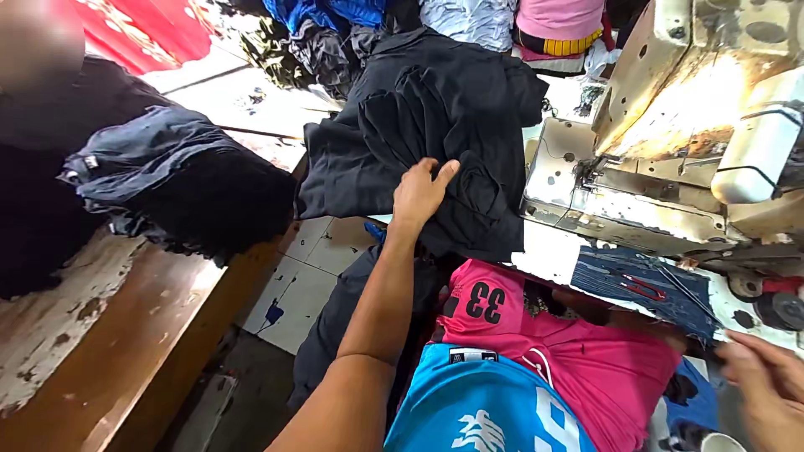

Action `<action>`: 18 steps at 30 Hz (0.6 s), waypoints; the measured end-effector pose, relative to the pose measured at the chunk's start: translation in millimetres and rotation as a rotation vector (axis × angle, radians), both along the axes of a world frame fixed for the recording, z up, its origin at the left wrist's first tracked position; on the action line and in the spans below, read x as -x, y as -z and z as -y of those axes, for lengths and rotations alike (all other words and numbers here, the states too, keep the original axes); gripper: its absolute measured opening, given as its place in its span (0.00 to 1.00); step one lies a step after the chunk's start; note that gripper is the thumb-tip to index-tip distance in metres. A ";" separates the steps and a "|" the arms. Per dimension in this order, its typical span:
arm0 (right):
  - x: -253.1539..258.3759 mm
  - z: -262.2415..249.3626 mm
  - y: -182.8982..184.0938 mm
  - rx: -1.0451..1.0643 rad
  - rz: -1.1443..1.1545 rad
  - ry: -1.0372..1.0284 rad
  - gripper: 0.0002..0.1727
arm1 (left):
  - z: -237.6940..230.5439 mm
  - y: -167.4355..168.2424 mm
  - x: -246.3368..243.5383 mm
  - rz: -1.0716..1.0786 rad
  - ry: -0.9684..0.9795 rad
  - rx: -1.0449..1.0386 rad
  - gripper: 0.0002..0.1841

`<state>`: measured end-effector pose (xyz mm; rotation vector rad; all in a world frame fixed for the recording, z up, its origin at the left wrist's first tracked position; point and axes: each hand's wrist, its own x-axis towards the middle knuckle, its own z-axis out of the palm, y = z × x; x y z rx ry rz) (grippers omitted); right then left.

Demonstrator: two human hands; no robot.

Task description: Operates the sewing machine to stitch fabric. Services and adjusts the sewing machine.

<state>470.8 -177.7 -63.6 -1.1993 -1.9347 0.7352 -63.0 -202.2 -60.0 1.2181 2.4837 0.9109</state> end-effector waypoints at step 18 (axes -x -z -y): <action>300.1 -25.9 3.2 -0.094 -0.339 -0.634 0.18 | 61.7 -51.6 -28.4 0.440 0.730 -0.490 0.32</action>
